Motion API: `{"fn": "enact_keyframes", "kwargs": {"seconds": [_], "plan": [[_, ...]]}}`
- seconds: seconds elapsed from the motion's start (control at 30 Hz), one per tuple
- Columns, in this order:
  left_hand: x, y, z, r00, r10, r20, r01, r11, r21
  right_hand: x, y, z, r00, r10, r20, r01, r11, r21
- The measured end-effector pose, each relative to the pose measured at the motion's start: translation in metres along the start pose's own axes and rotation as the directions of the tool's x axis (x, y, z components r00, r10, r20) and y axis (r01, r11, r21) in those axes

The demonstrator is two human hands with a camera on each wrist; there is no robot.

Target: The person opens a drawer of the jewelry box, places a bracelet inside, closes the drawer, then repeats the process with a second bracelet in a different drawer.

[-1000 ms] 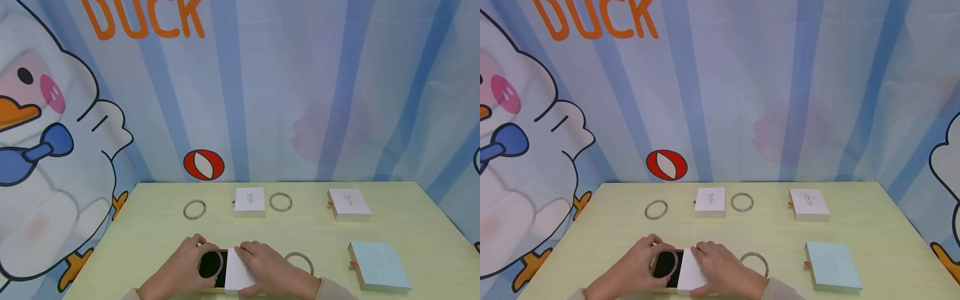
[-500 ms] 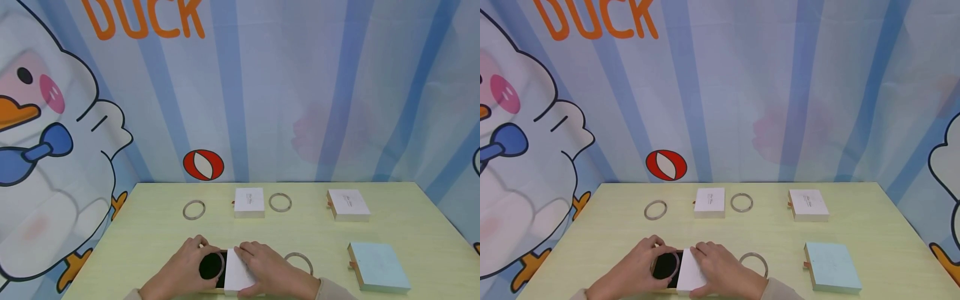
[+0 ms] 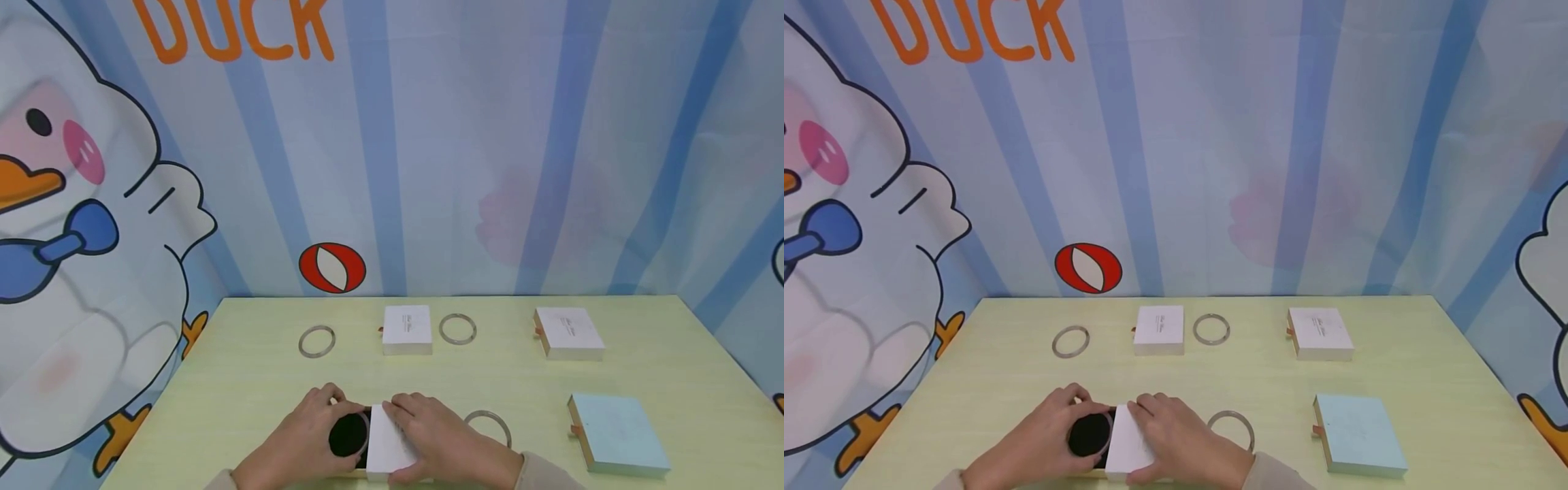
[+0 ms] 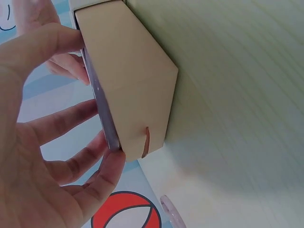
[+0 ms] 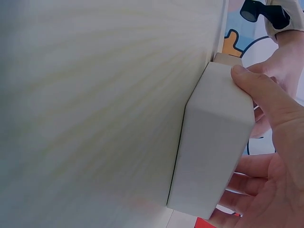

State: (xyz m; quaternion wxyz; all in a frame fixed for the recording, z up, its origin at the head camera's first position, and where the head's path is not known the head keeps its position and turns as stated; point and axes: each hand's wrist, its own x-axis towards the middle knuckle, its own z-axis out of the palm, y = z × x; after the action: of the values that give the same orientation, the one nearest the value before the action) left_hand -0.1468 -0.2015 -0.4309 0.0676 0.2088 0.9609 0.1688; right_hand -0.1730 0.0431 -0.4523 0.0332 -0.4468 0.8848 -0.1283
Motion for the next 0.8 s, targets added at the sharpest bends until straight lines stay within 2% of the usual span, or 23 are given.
{"fn": "enact_keyframes", "kwargs": {"seconds": [0.13, 0.4, 0.8], "plan": [[0.0007, 0.0012, 0.0001, 1.000, -0.003, 0.008, 0.003, 1.000, 0.006, 0.0005, -0.0001, 0.0000, 1.000, 0.001, 0.005, -0.001, 1.000, -0.002], [0.0007, 0.0022, -0.0002, 1.000, 0.027, -0.011, -0.026, 0.999, 0.034, 0.0007, 0.0000, 0.0002, 1.000, -0.001, -0.003, 0.001, 1.000, -0.008], [0.0025, 0.0050, -0.0002, 1.000, 0.023, 0.019, -0.024, 0.998, 0.054, 0.0000, -0.0007, -0.0001, 1.000, -0.006, -0.013, 0.005, 1.000, -0.016]]}}
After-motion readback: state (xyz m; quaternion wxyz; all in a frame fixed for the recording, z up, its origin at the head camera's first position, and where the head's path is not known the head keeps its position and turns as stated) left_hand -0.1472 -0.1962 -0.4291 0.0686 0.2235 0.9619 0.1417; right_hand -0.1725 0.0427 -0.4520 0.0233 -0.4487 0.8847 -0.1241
